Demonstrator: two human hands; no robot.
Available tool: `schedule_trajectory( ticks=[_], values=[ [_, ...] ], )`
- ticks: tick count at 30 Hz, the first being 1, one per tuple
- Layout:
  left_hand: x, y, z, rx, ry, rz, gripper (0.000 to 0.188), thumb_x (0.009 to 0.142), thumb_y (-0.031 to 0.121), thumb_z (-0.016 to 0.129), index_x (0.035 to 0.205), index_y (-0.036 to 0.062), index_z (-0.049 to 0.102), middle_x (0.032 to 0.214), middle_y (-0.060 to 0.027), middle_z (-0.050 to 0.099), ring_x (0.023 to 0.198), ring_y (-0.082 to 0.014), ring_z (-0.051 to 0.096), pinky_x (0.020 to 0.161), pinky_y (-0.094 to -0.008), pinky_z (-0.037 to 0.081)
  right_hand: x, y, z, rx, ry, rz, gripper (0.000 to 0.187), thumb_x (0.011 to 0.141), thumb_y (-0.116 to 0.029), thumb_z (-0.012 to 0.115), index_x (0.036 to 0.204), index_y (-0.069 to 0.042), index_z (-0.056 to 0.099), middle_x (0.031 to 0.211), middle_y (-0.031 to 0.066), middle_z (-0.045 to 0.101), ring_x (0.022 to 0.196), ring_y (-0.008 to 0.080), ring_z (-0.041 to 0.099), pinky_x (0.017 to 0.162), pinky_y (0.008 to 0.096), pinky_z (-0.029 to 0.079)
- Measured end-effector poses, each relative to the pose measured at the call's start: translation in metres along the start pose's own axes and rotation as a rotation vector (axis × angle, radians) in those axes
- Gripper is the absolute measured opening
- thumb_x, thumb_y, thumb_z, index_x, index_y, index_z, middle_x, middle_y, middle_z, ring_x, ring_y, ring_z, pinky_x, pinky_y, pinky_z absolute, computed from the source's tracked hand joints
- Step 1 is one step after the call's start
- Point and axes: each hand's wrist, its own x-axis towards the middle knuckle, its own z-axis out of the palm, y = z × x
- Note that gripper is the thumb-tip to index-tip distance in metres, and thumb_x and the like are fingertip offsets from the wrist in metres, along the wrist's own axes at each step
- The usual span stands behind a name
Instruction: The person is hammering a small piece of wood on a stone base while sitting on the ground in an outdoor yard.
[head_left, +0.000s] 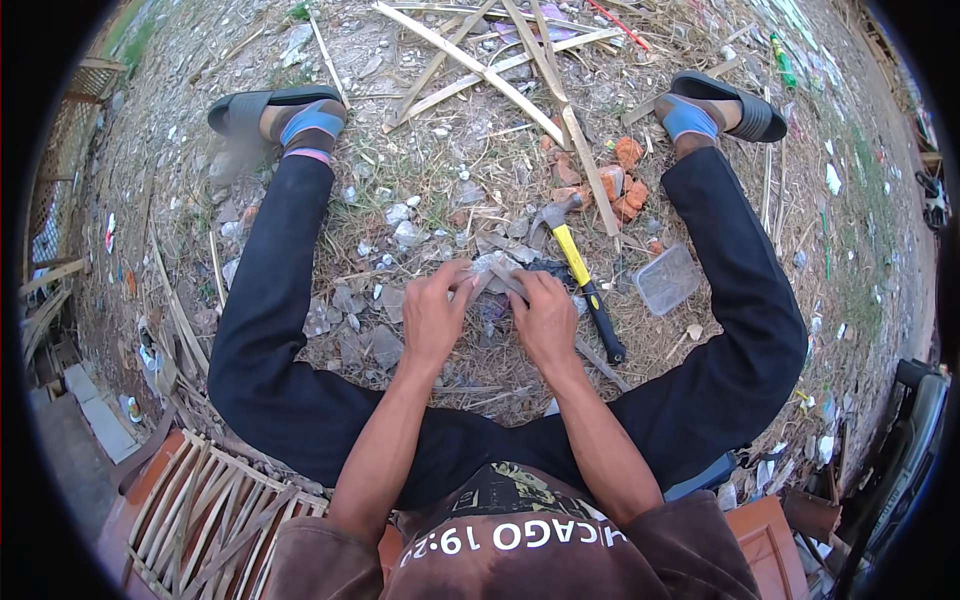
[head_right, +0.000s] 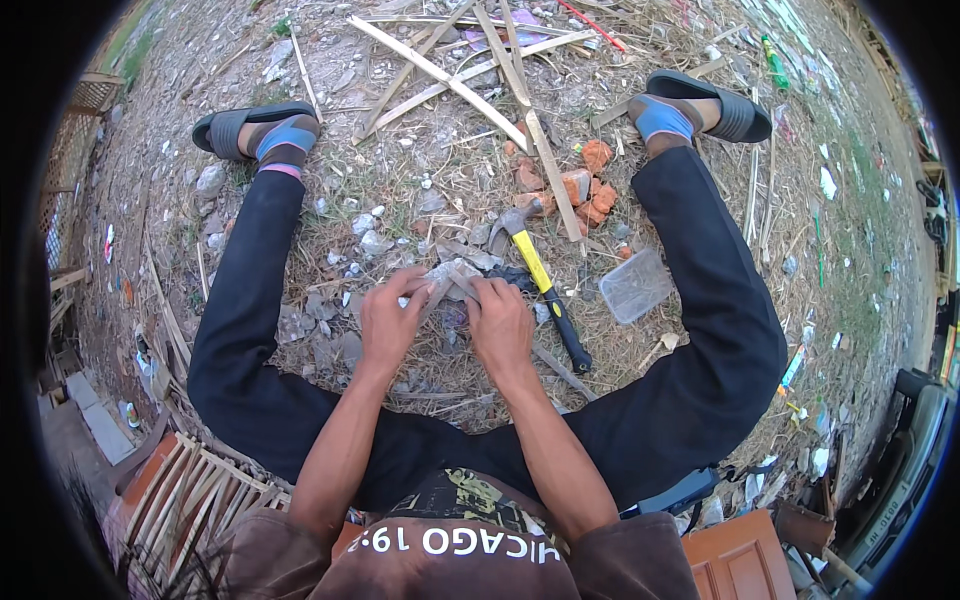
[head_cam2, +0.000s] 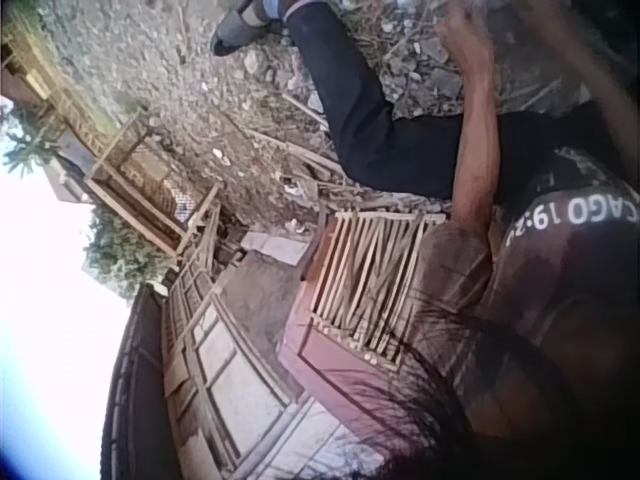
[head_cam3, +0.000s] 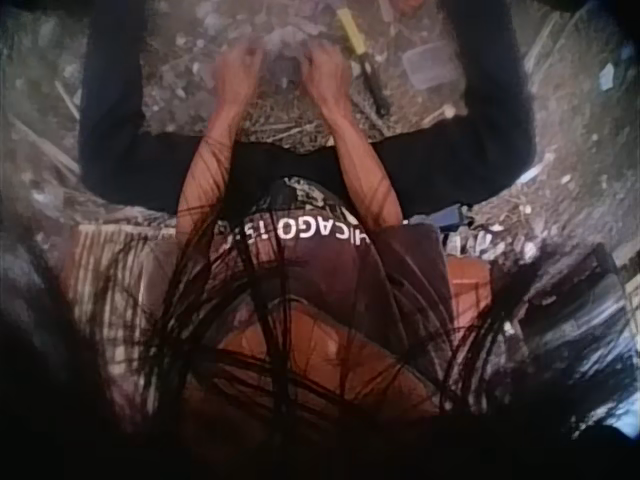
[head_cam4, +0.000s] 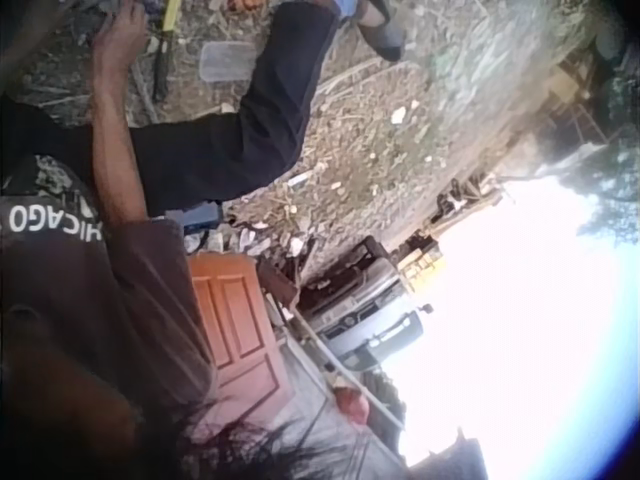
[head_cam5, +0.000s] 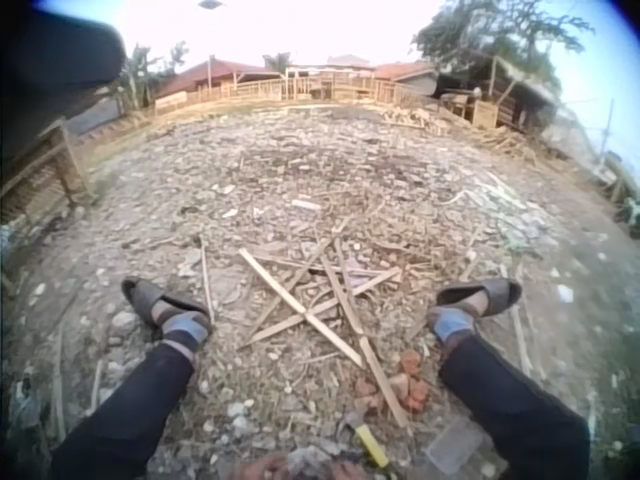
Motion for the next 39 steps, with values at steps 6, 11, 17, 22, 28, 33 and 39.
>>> schedule_trajectory(
  ticks=[6,11,17,22,28,33,39],
  values=[
    [0.013,0.006,0.000,0.036,-0.018,0.089,0.013,0.085,0.011,0.074,0.095,0.0031,0.077,0.086,-0.0180,0.074,0.079,-0.0326,0.072,0.071,-0.0390,0.054,0.002,0.008,0.006,0.069,0.003,-0.017,0.019,0.083,-0.006,0.074,0.102,-0.004,0.075,0.095,0.0127,0.071,0.087,0.0322,0.067,0.077,0.0402,0.053],
    [0.013,0.005,0.000,-0.047,-0.064,0.010,0.016,0.084,0.010,0.076,0.098,0.0010,0.077,0.091,-0.0187,0.074,0.079,-0.0297,0.073,0.072,-0.0367,0.055,0.002,0.008,0.008,0.082,0.024,-0.013,0.018,0.083,-0.007,0.075,0.100,-0.004,0.076,0.094,0.0123,0.072,0.086,0.0313,0.068,0.076,0.0395,0.053],
    [0.018,0.006,0.003,-0.326,-0.203,-0.340,0.021,0.085,0.010,0.077,0.103,-0.0002,0.077,0.093,-0.0126,0.077,0.082,-0.0183,0.072,0.075,-0.0310,0.055,0.001,0.010,0.009,0.085,0.033,-0.010,0.020,0.083,-0.009,0.074,0.103,-0.007,0.075,0.092,0.0085,0.070,0.085,0.0293,0.065,0.075,0.0404,0.054],
    [0.020,-0.004,0.007,-0.373,-0.179,-0.257,0.021,0.088,0.010,0.076,0.105,-0.0016,0.076,0.096,-0.0091,0.076,0.088,-0.0125,0.068,0.080,-0.0279,0.053,0.001,0.011,0.008,0.089,0.029,-0.016,0.020,0.082,-0.009,0.074,0.102,-0.007,0.075,0.091,0.0080,0.069,0.084,0.0293,0.065,0.075,0.0408,0.054],
    [0.024,0.003,0.010,-0.344,-0.168,-0.302,0.020,0.089,0.008,0.075,0.107,-0.0020,0.076,0.100,-0.0077,0.075,0.090,-0.0101,0.066,0.081,-0.0256,0.052,0.001,0.011,0.008,0.072,0.044,-0.060,0.019,0.082,-0.009,0.075,0.101,-0.008,0.075,0.091,0.0066,0.068,0.084,0.0280,0.063,0.073,0.0398,0.054],
    [0.023,0.005,0.018,-0.624,-0.123,-0.366,0.020,0.092,0.008,0.072,0.109,-0.0028,0.075,0.099,-0.0060,0.074,0.089,-0.0090,0.065,0.080,-0.0244,0.052,0.000,0.012,0.013,0.107,0.047,-0.039,0.020,0.082,-0.009,0.075,0.102,-0.009,0.075,0.091,0.0058,0.068,0.084,0.0269,0.063,0.073,0.0397,0.054],
    [0.015,-0.020,0.036,-0.667,0.090,-0.354,0.023,0.094,0.011,0.073,0.113,-0.0024,0.073,0.102,-0.0063,0.073,0.089,-0.0103,0.065,0.080,-0.0251,0.052,0.002,0.006,0.011,0.119,0.056,-0.028,0.020,0.082,-0.009,0.075,0.101,-0.008,0.076,0.089,0.0064,0.068,0.083,0.0272,0.062,0.074,0.0392,0.053]
  ],
)
